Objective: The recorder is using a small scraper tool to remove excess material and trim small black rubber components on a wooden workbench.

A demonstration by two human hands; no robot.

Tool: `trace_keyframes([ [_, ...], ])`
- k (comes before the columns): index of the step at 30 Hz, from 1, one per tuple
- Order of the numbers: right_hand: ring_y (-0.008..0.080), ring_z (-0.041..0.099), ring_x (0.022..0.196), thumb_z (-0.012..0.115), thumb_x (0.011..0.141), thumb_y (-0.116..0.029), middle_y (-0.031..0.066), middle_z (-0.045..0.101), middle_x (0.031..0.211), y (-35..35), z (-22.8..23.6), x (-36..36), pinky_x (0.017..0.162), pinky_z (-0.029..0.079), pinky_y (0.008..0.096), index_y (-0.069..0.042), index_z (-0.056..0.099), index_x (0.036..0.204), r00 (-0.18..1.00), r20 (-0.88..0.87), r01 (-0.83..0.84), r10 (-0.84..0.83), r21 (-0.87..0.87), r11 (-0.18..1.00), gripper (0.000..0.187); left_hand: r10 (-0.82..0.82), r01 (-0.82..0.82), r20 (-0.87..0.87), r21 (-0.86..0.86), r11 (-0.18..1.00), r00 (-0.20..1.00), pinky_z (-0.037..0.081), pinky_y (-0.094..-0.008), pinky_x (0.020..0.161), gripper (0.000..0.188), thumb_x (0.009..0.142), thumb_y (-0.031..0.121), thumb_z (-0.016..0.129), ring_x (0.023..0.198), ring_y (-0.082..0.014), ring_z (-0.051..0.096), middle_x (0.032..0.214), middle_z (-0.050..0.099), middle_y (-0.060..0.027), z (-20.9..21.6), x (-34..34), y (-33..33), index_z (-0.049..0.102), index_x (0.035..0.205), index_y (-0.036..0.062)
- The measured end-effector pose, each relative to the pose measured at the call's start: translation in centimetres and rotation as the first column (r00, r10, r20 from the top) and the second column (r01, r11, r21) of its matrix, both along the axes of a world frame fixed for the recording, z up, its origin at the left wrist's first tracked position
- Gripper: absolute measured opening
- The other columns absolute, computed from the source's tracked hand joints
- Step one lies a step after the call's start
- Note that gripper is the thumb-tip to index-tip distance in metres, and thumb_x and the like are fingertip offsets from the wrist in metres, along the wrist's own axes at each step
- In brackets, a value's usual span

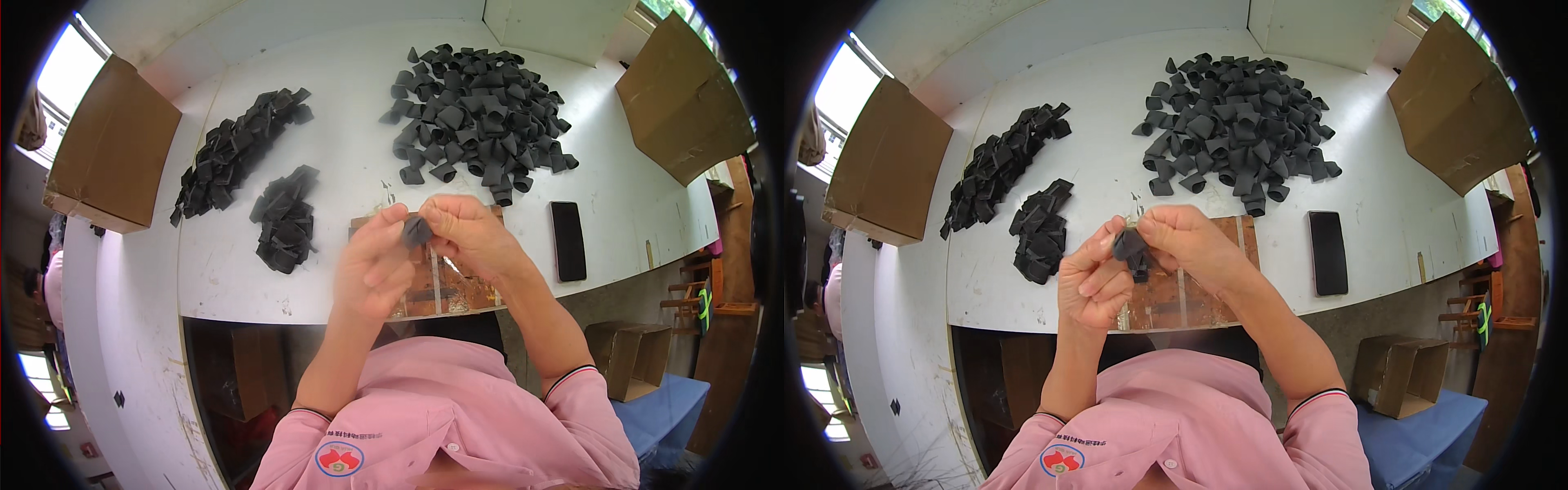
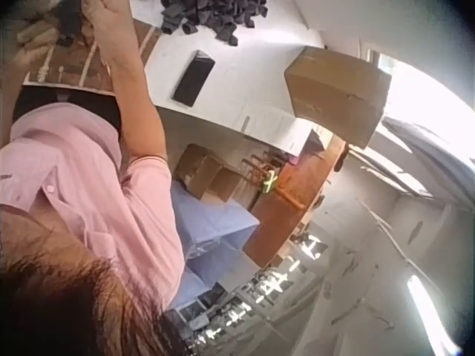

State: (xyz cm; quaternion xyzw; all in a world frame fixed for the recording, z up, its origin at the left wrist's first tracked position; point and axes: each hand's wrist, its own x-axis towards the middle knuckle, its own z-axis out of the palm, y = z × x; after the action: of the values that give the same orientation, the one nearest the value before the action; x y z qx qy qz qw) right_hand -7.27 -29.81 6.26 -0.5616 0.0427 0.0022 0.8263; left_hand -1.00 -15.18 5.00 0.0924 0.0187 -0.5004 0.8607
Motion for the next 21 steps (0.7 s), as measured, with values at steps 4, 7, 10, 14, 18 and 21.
trace_keyframes([
  [4,0.0024,0.031,0.051,0.048,0.089,-0.023,-0.0064,0.040,0.059,0.2,-1.3,-0.5,0.045,0.026,0.0178,-0.005,0.049,0.071,1.000,0.010,-0.006,0.006,-0.005,1.000,0.025,0.127,-0.271,0.481,0.244,0.931,0.867,0.023,-0.0168,0.032,0.022,0.086,0.003,0.039,0.031,-0.0041,0.028,0.070,0.057,-0.0068,-0.4,-1.3,0.1,0.047,0.106,-0.0027],
  [7,0.0023,0.032,0.051,0.049,0.088,-0.022,-0.0062,0.040,0.058,0.3,-0.1,-0.5,0.044,0.026,0.0179,-0.005,0.049,0.070,0.998,0.048,0.052,-0.045,-0.157,0.986,0.024,0.096,-0.151,0.303,0.166,0.975,0.948,0.023,-0.0170,0.032,0.021,0.085,0.002,0.041,0.032,-0.0040,0.029,0.074,0.057,-0.0084,-0.3,-0.6,0.0,0.048,0.104,-0.0015],
  [10,0.0021,0.033,0.051,0.049,0.088,-0.020,-0.0061,0.040,0.057,0.0,0.2,-0.4,0.043,0.027,0.0184,-0.004,0.049,0.071,0.997,0.052,0.067,-0.058,-0.199,0.978,0.023,0.042,-0.042,0.034,0.003,0.999,0.999,0.024,-0.0172,0.033,0.020,0.085,0.001,0.042,0.032,-0.0040,0.029,0.076,0.057,-0.0098,0.7,-0.8,-0.5,0.048,0.103,-0.0012],
  [14,0.0024,0.034,0.050,0.049,0.088,-0.018,-0.0060,0.040,0.056,0.1,-2.4,0.2,0.044,0.027,0.0182,-0.004,0.049,0.071,0.999,0.047,0.016,-0.014,-0.039,0.999,0.022,0.093,-0.106,0.114,0.115,0.988,0.989,0.024,-0.0183,0.033,0.021,0.083,0.000,0.044,0.033,-0.0042,0.031,0.082,0.058,-0.0101,-0.9,-0.5,-0.1,0.048,0.104,-0.0018],
  [18,0.0056,0.039,0.051,0.052,0.086,-0.017,-0.0019,0.044,0.057,0.1,-2.0,-0.1,0.045,0.030,0.0195,-0.002,0.049,0.072,0.996,0.061,0.076,-0.065,-0.202,0.976,0.020,0.137,-0.356,0.569,0.293,0.887,0.811,0.034,-0.0176,0.042,0.027,0.082,-0.001,0.047,0.047,-0.0050,0.045,0.086,0.058,-0.0101,-0.6,-1.4,0.0,0.046,0.109,-0.0027],
  [21,0.0106,0.043,0.055,0.056,0.082,-0.016,0.0038,0.047,0.065,0.5,-1.1,-0.7,0.047,0.034,0.0219,-0.001,0.051,0.076,0.915,0.304,0.397,-0.267,-0.546,0.738,0.017,0.087,-0.775,0.975,0.105,0.623,0.202,0.041,-0.0264,0.078,0.035,0.078,0.000,0.055,0.088,-0.0148,0.053,0.090,0.059,-0.0126,1.1,-1.8,-1.1,0.048,0.113,-0.0033],
])
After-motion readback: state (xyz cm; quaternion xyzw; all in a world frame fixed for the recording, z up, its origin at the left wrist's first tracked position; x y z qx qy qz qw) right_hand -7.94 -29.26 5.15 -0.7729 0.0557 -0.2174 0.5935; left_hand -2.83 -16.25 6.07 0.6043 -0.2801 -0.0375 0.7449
